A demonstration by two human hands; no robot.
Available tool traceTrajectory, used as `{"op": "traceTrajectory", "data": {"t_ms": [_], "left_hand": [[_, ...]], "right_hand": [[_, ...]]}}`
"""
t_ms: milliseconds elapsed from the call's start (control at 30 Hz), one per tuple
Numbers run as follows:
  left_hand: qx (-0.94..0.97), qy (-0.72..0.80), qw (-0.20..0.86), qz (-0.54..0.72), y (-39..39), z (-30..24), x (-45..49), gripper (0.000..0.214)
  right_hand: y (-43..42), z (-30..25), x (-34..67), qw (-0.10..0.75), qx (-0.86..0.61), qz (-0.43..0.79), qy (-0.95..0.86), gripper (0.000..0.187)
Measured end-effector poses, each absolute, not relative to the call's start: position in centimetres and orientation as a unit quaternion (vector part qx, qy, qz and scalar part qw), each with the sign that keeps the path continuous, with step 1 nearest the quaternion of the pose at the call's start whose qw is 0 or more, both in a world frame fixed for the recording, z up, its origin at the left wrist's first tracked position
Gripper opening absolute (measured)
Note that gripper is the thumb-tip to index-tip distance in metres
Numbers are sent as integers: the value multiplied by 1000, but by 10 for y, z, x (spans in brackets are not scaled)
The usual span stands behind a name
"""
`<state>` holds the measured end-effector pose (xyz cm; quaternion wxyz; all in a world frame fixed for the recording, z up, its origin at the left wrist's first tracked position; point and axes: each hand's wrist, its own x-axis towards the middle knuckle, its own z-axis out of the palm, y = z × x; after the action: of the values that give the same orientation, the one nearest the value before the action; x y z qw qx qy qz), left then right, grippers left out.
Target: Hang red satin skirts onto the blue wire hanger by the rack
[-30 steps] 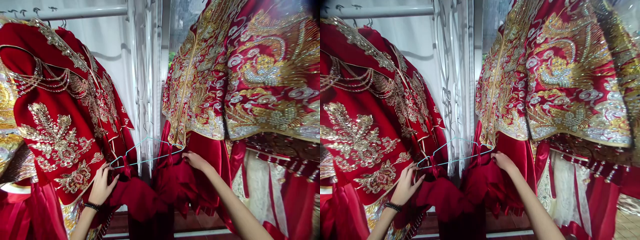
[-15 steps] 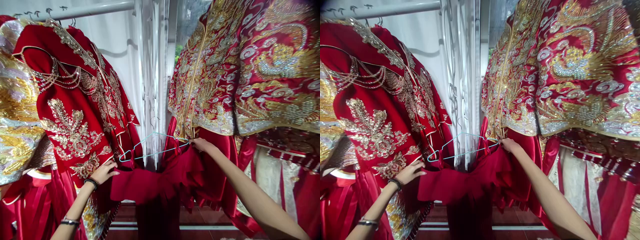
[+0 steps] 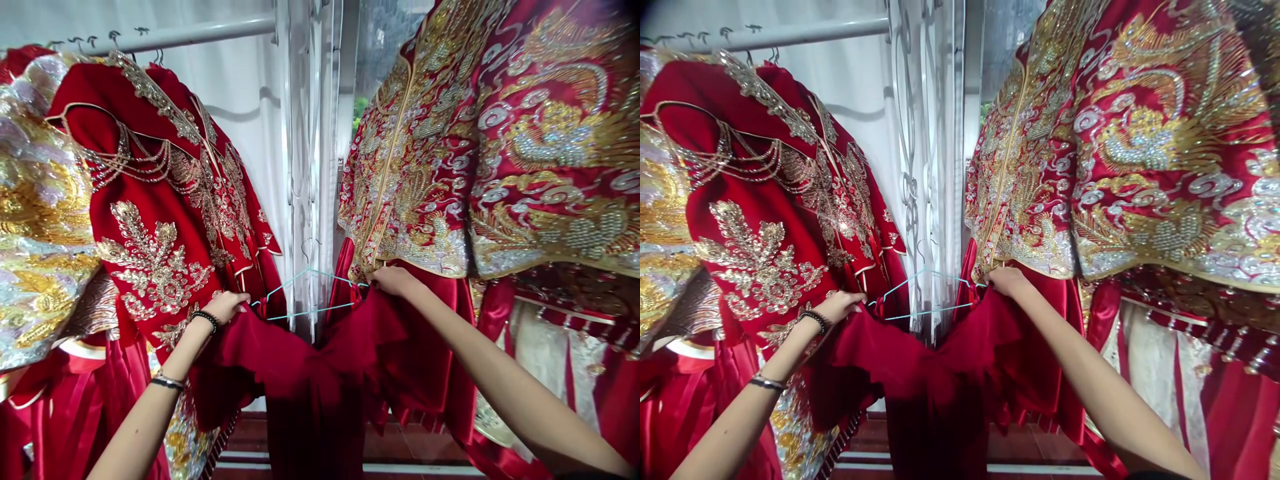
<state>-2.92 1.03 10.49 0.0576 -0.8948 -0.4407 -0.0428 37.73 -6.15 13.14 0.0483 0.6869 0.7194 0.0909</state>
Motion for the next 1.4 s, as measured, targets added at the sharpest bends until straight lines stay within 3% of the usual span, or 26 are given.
{"op": "traceTrajectory", "data": {"t_ms": [167,433,633,800,1067,1267,1400], "left_hand": [[-908,-411,41,-73,14,108,-14,33],[-917,-353,47,-178,23,140,-18,22],[-931,-323,49,-160,23,119,-12,27],[-924,-302,59,-226,24,106,-5,29],[-917,-292,46,-268,20,100,15,27],[-910,-305,12,-280,19,93,22,25],[-907,-303,5,-292,19,93,27,26]], "right_hand": [[-73,140,366,80,667,157,724,29],[-80,171,349,55,633,264,726,40],[-73,161,336,48,572,247,781,37],[-76,159,331,36,555,245,794,40],[-77,150,308,44,521,289,802,26],[-68,155,318,-42,506,280,815,34],[-64,145,312,-22,504,294,812,30]]}}
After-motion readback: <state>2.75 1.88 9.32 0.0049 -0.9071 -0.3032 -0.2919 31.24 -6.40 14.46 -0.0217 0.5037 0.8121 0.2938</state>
